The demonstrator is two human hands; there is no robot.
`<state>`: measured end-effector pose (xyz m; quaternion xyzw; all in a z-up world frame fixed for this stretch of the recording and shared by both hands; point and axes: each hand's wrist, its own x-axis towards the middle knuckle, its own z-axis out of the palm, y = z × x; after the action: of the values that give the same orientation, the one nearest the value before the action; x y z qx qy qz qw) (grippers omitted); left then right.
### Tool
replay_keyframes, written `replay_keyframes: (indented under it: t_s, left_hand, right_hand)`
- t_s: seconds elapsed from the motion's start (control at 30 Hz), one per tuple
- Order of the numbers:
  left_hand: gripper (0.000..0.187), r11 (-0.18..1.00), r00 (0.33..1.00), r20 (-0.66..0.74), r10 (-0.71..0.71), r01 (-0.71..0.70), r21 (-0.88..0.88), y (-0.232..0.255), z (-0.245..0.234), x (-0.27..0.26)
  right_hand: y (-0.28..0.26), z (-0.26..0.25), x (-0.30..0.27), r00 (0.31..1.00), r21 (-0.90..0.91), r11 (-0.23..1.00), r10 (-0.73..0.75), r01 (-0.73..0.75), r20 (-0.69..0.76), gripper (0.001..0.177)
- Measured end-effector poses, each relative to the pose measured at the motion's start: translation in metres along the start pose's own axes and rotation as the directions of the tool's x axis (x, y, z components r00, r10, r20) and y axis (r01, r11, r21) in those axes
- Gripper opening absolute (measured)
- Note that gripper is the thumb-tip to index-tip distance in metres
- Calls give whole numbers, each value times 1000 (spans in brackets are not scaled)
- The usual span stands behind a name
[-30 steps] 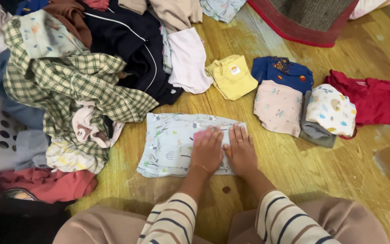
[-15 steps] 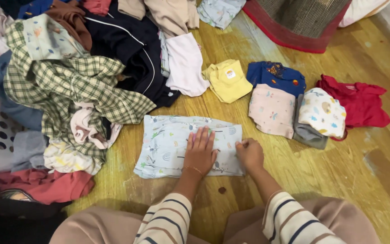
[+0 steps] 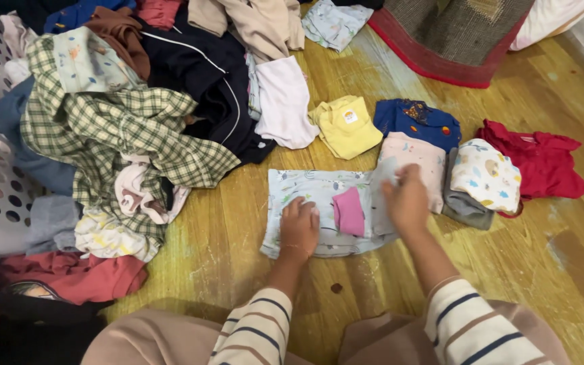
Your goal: Folding various items of clothing on the floor and sorting them into piles.
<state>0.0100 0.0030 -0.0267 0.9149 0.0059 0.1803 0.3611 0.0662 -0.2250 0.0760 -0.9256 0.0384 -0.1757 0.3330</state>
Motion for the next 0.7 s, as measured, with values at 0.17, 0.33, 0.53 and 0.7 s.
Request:
replay_keyframes:
  t_s: [0.17,0.33,0.53,0.7]
  left_hand:
    - [49,692,908,278,-313,419,-588,-59,18,28]
    - [62,43,546,695,-467,799,-599,-35,-62,55]
    - [54,350,766,450,-459,621,-701,-102,-19,52]
    - [35,826,798,276,-535,563,-25,-36,-68,60]
  right_hand:
    - [-105,50,-25,984,109,994,-38,19,174,50]
    - [-153,99,-53,950,203,978,-29,-37,312,52]
    - [-139,127,-62,885,273,961,-88,-46,457,55]
    - [-110,125,-61,938,472,877,-83,-92,335,21]
